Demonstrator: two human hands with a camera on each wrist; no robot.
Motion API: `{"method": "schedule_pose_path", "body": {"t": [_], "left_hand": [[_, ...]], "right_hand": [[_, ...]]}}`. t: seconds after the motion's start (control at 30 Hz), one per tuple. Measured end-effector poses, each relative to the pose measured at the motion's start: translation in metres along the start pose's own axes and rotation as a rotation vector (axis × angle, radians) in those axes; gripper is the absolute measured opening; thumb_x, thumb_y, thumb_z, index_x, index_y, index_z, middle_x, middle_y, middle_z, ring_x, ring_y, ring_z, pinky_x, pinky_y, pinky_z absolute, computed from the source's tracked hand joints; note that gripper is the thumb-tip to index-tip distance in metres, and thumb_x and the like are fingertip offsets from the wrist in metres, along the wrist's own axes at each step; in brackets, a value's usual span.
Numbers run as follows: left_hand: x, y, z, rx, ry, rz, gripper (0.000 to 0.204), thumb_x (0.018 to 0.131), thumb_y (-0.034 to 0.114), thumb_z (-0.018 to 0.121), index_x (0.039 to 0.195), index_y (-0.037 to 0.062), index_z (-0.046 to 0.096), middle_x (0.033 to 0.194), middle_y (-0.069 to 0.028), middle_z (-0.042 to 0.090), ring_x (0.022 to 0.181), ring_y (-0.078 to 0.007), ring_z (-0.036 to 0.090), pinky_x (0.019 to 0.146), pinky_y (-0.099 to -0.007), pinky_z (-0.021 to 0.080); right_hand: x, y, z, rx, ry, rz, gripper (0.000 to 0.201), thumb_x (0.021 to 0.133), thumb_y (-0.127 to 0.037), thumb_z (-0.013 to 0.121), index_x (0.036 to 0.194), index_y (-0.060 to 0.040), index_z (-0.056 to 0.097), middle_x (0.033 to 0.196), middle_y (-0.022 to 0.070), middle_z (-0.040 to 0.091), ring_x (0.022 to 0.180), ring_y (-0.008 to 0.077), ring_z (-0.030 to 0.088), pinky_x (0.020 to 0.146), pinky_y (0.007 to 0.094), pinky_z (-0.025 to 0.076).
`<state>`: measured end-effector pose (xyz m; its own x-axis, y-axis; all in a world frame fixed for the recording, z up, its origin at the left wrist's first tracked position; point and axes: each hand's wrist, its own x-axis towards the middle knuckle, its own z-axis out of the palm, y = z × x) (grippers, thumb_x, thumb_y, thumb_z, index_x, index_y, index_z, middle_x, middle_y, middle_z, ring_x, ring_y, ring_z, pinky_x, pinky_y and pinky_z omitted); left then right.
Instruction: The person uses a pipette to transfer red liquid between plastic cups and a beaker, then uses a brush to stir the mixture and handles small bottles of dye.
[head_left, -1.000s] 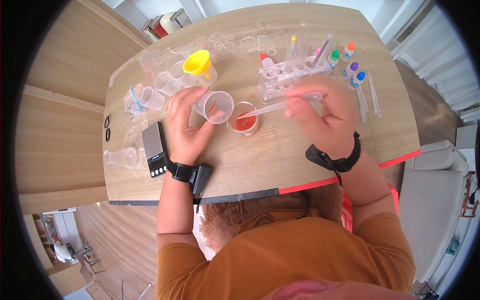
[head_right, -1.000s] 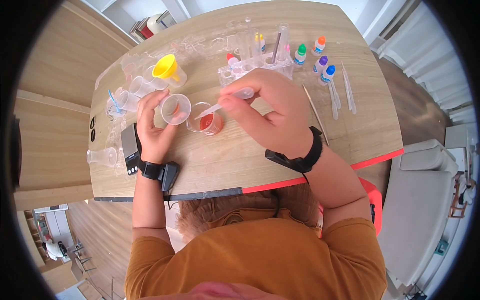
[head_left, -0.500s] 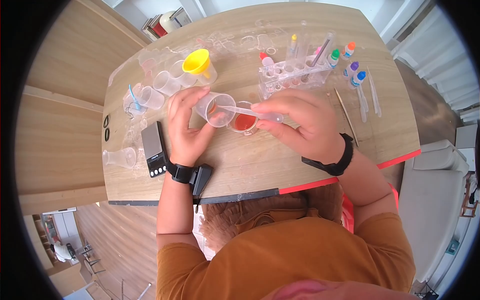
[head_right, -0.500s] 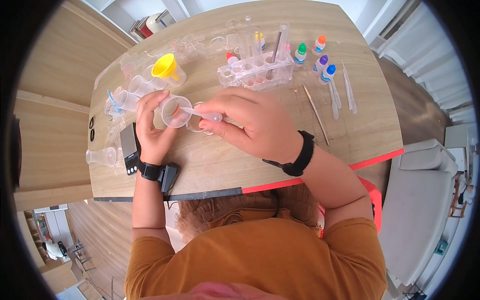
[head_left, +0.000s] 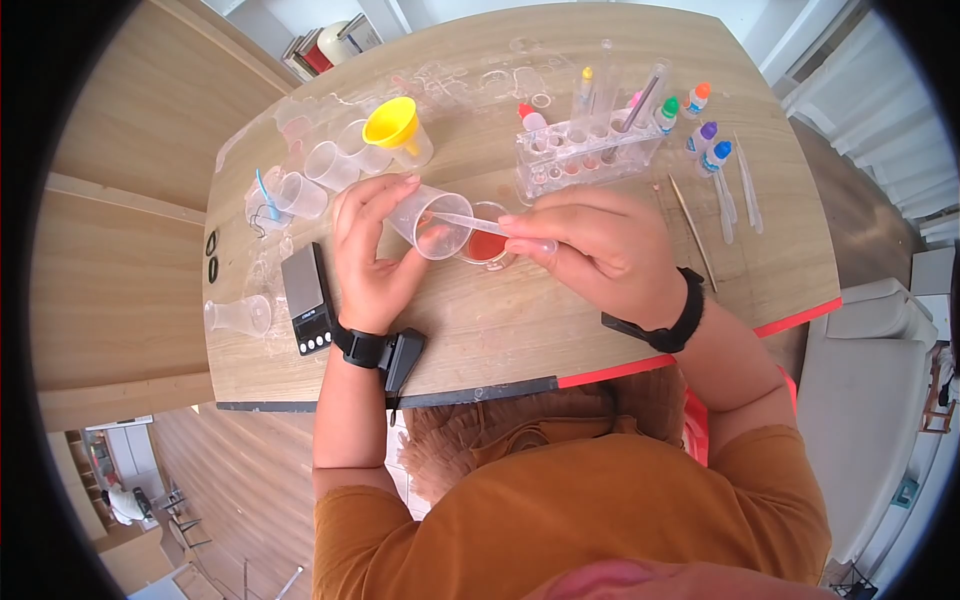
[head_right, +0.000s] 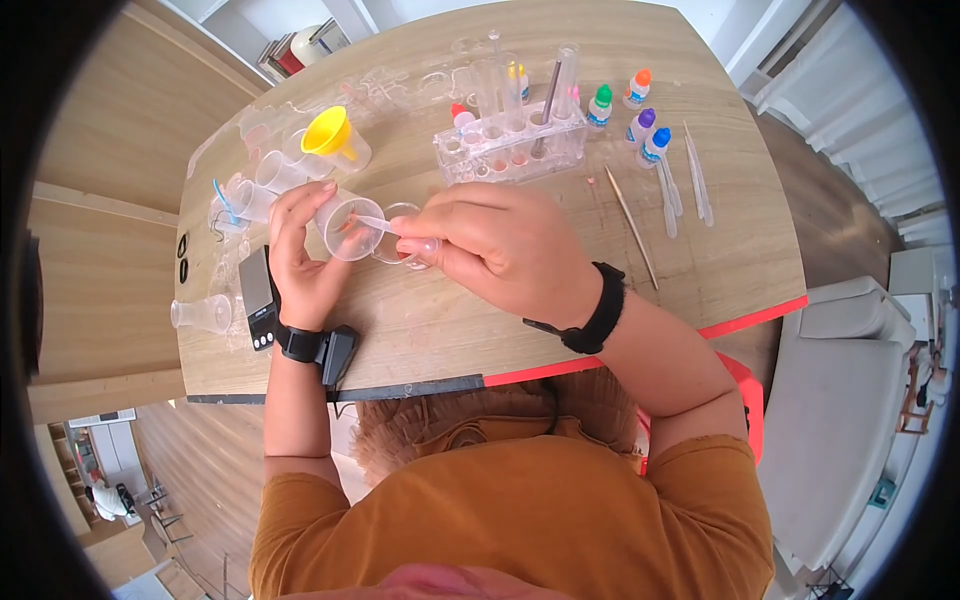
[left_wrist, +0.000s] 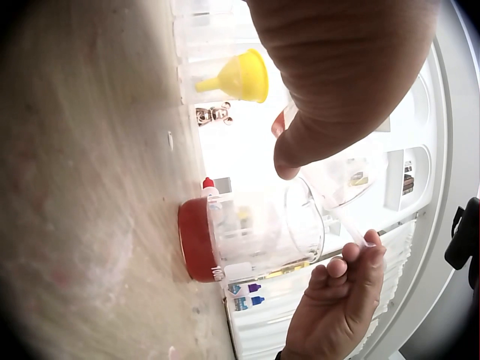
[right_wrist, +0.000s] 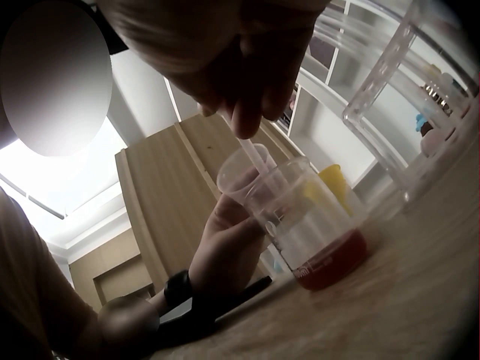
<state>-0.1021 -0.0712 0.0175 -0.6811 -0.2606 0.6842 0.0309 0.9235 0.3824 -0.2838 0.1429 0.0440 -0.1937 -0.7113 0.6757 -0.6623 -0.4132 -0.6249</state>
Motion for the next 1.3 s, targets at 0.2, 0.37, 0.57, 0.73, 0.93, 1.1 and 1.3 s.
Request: {"method": "schedule_pose_path", "body": {"t": [0.2, 0.37, 0.57, 0.73, 0.93, 1.1, 1.3], "left_hand": [[-0.001, -0.001, 0.0, -0.001, -0.003, -0.003, 0.058, 0.076, 0.008, 0.091, 0.13, 0.0079, 0.07, 0.129, -0.0126, 0.069, 0.121, -0.0316, 0.064, 0.107, -0.0433, 0.049], [-0.001, -0.001, 0.0, -0.008, -0.007, -0.003, 0.058, 0.076, 0.007, 0.09, 0.13, 0.0074, 0.07, 0.129, -0.0129, 0.069, 0.122, -0.0316, 0.063, 0.107, -0.0436, 0.049], [-0.001, -0.001, 0.0, -0.014, -0.006, -0.002, 0.058, 0.076, 0.008, 0.09, 0.131, 0.0069, 0.07, 0.13, -0.0134, 0.069, 0.122, -0.0317, 0.063, 0.107, -0.0435, 0.049], [-0.001, -0.002, 0.001, -0.006, -0.005, 0.001, 0.057, 0.077, 0.008, 0.09, 0.131, 0.006, 0.07, 0.129, -0.0134, 0.069, 0.122, -0.0319, 0.064, 0.107, -0.0434, 0.049], [0.0, -0.002, 0.001, 0.013, -0.006, -0.012, 0.056, 0.078, 0.008, 0.09, 0.13, 0.0057, 0.07, 0.128, -0.0135, 0.07, 0.121, -0.0319, 0.064, 0.107, -0.0433, 0.049], [0.001, -0.002, 0.002, 0.014, 0.018, -0.028, 0.055, 0.076, 0.009, 0.09, 0.128, 0.0069, 0.071, 0.127, -0.0126, 0.071, 0.119, -0.0323, 0.064, 0.105, -0.0435, 0.049], [0.0, -0.004, 0.002, 0.027, 0.004, -0.034, 0.055, 0.078, 0.008, 0.09, 0.129, 0.006, 0.069, 0.13, -0.0125, 0.07, 0.122, -0.0314, 0.064, 0.107, -0.0431, 0.05]], "right_hand": [[0.001, -0.002, 0.0, 0.004, 0.004, 0.01, 0.026, 0.091, 0.0, 0.08, 0.117, -0.0033, 0.079, 0.097, 0.0113, 0.078, 0.081, 0.0234, 0.074, 0.07, 0.0324, 0.056], [0.002, -0.005, -0.002, -0.028, 0.001, 0.054, 0.03, 0.09, -0.004, 0.083, 0.119, -0.0026, 0.078, 0.098, 0.0118, 0.078, 0.084, 0.0247, 0.074, 0.073, 0.0332, 0.056], [0.002, -0.004, 0.001, -0.038, 0.038, 0.051, 0.026, 0.094, -0.013, 0.081, 0.118, -0.0058, 0.077, 0.094, 0.0076, 0.074, 0.08, 0.0206, 0.072, 0.068, 0.0325, 0.055], [0.002, -0.004, -0.001, 0.018, 0.034, 0.098, 0.028, 0.091, -0.003, 0.081, 0.119, -0.0026, 0.077, 0.099, 0.011, 0.077, 0.087, 0.0229, 0.073, 0.077, 0.0325, 0.056], [0.003, -0.003, -0.011, 0.088, 0.143, 0.101, 0.022, 0.096, -0.009, 0.077, 0.117, -0.004, 0.076, 0.098, 0.0089, 0.076, 0.085, 0.0175, 0.073, 0.073, 0.0306, 0.057], [0.003, -0.003, -0.02, 0.108, 0.285, 0.165, 0.015, 0.096, -0.008, 0.077, 0.11, -0.0045, 0.077, 0.099, 0.008, 0.077, 0.082, 0.0147, 0.072, 0.071, 0.0286, 0.056], [0.01, -0.006, -0.024, -0.012, 0.246, 0.054, 0.008, 0.092, -0.007, 0.08, 0.099, -0.005, 0.076, 0.089, 0.0069, 0.076, 0.076, 0.0157, 0.071, 0.068, 0.0287, 0.055]]}}
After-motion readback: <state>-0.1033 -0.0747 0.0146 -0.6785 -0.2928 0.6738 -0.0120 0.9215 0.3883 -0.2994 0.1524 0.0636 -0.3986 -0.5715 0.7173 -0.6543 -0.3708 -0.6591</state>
